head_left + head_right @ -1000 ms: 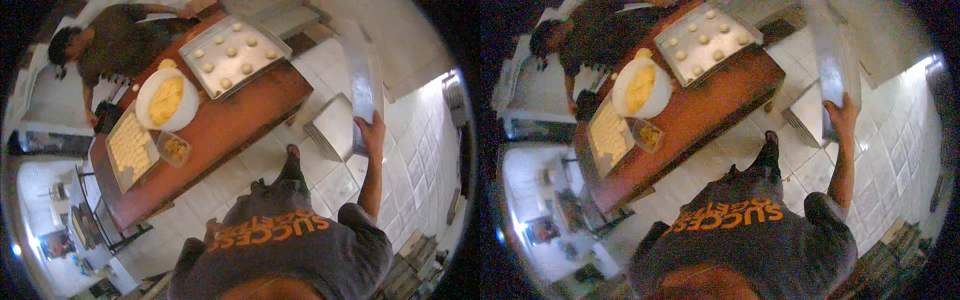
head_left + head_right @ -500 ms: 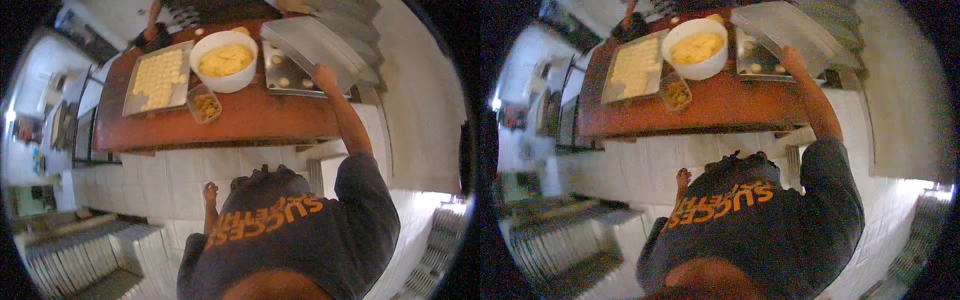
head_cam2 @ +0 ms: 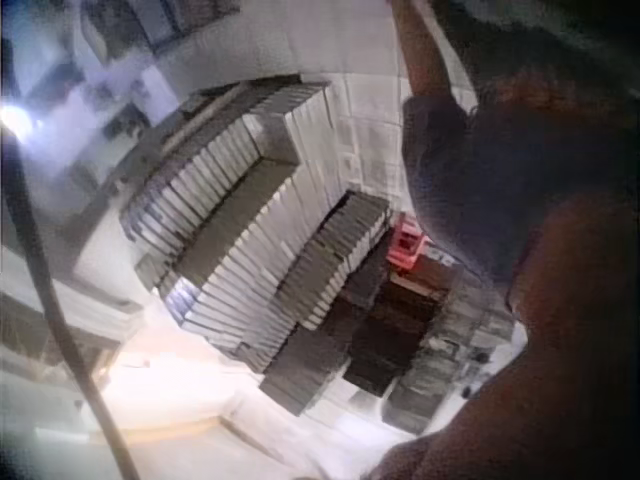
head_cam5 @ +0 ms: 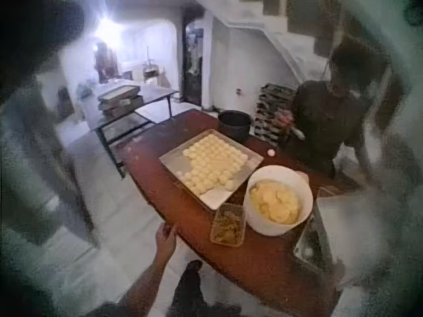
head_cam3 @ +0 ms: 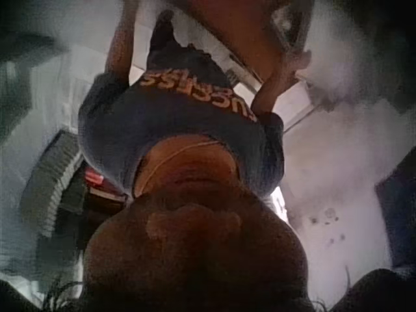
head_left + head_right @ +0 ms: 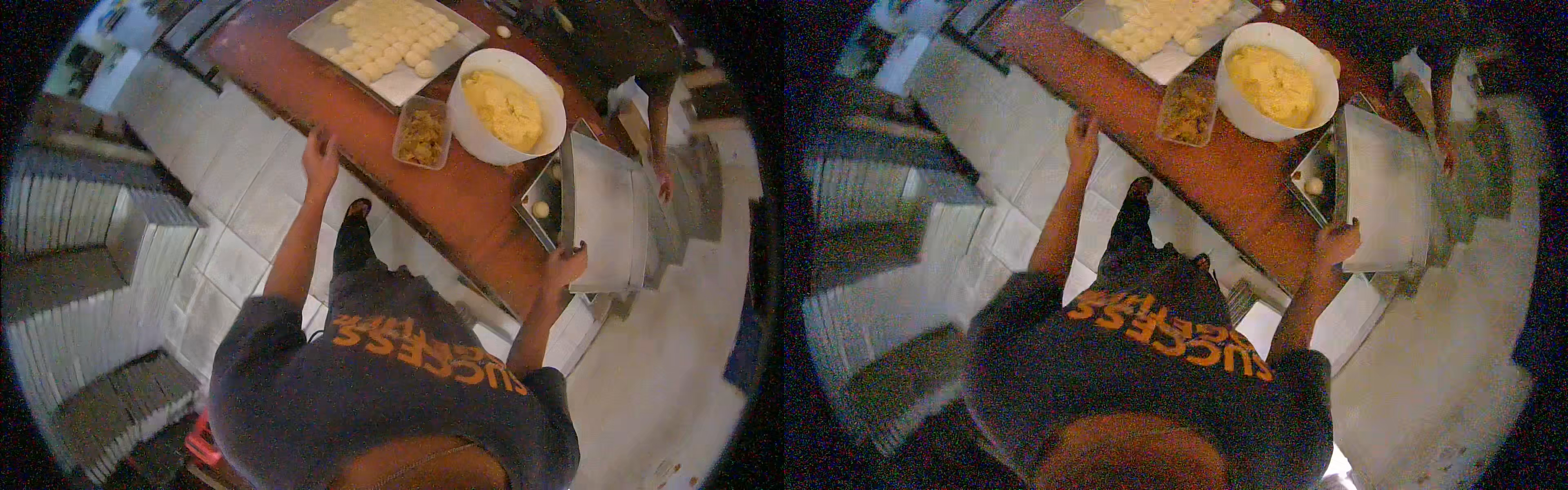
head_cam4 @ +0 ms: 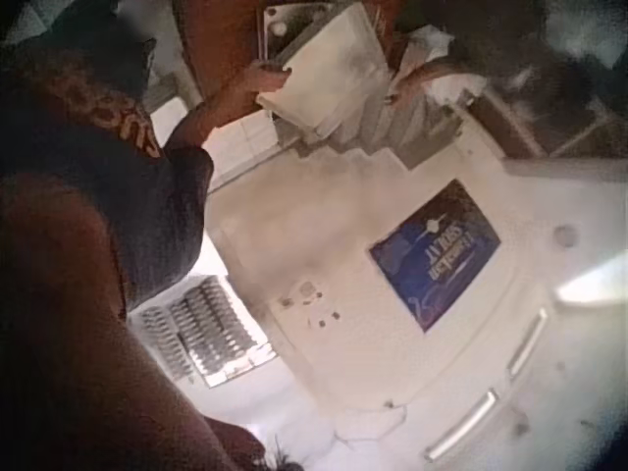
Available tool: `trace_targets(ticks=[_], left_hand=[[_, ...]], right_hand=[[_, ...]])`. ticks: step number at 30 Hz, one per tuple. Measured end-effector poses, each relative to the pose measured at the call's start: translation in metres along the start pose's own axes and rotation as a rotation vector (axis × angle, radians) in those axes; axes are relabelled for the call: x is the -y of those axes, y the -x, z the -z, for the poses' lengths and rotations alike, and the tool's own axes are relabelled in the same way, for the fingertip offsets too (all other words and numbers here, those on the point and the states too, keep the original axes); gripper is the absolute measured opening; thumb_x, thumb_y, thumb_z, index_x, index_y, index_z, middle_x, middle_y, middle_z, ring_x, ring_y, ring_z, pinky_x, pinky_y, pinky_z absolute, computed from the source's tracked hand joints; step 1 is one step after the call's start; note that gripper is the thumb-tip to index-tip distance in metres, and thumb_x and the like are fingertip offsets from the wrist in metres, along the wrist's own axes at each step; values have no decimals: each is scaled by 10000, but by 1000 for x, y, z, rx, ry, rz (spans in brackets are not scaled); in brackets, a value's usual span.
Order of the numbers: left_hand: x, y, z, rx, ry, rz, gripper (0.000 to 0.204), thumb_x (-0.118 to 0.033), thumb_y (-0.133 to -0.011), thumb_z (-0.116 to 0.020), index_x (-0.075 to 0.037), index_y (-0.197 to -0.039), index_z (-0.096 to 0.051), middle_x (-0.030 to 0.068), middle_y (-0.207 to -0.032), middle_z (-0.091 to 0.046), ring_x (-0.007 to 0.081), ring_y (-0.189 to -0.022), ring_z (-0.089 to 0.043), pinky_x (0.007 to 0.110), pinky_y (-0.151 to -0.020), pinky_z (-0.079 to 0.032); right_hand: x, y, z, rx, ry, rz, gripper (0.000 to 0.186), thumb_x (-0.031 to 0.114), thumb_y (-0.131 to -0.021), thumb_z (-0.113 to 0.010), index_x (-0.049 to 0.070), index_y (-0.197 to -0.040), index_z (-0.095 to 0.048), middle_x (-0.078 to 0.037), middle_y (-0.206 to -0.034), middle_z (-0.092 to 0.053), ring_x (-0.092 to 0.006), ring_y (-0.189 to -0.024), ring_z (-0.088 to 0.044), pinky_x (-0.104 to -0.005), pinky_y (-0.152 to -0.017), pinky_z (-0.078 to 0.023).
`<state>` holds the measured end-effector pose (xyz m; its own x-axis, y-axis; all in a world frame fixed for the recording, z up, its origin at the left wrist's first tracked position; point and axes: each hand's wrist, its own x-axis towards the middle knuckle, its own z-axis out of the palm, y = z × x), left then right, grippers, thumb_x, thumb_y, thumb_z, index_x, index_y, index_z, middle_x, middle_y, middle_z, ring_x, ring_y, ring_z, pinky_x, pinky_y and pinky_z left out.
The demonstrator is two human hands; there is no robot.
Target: The person takes portions of dough from a large bowl, flattens them, adds a filling from a plastic container, and rolls them into balls before placing them onto a metal tray.
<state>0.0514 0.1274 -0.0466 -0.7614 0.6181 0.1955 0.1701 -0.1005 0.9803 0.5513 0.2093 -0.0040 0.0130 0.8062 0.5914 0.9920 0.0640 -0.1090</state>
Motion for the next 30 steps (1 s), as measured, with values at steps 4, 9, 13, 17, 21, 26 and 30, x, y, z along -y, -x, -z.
trace_targets(ticks=[4, 9, 13, 17, 21, 26, 30], left_hand=[[-12, -126, -136, 301, -288, 70, 500, -142, -734, -605, 20, -1142, -366, 167, -929, -590, 249, -858, -578, 339, -728, -455], [93, -185, -267, 513, -729, 85, 634, -233, -648, -620, 36, -1136, -317, 218, -926, -583, 346, -904, -564, 419, -764, -451], [115, -181, -321, 549, -693, 76, 604, -232, -641, -609, 41, -1110, -342, 217, -898, -581, 348, -889, -567, 398, -753, -463], [169, -229, -290, 941, -261, 246, 470, -158, -667, -586, 25, -1055, -394, 172, -900, -580, 310, -827, -580, 356, -731, -475], [94, -237, -188, 931, 425, 352, 438, -82, -697, -547, -32, -1105, -397, 121, -984, -540, 230, -756, -563, 312, -626, -478], [28, -203, -89, 814, 768, 961, 467, -12, -741, -490, -104, -1182, -368, 83, -1027, -514, 197, -764, -547, 289, -585, -459], [4, -157, -40, 1159, -51, 12, 443, -70, -747, -547, -91, -1164, -401, 84, -1010, -528, 236, -730, -543, 333, -641, -446]], right_hand=[[18, 75, -32, 150, -127, -138, 446, 170, -694, -571, -44, -1072, -471, -194, -937, -548, -317, -839, -530, -388, -735, -429], [128, 133, -27, 178, -330, -470, 408, 115, -750, -563, -43, -1098, -419, -162, -966, -527, -245, -808, -529, -329, -715, -438], [157, 134, 26, 91, -293, -817, 405, 82, -753, -567, -21, -1104, -394, -143, -923, -514, -209, -763, -521, -311, -687, -441], [180, 110, 44, 158, -389, -964, 390, 110, -744, -607, -12, -1065, -422, -129, -910, -527, -199, -761, -522, -304, -669, -442], [155, 101, -25, 193, -474, -639, 373, 116, -772, -584, 12, -1112, -472, -139, -994, -564, -217, -860, -569, -311, -732, -451], [235, -91, -69, 400, -403, 16, 312, 103, -736, -586, 7, -1030, -545, -164, -963, -589, -294, -881, -572, -355, -765, -450], [227, -169, -138, 326, -252, 389, 404, 116, -655, -643, 5, -1032, -552, -178, -1006, -561, -317, -947, -527, -376, -840, -414]])
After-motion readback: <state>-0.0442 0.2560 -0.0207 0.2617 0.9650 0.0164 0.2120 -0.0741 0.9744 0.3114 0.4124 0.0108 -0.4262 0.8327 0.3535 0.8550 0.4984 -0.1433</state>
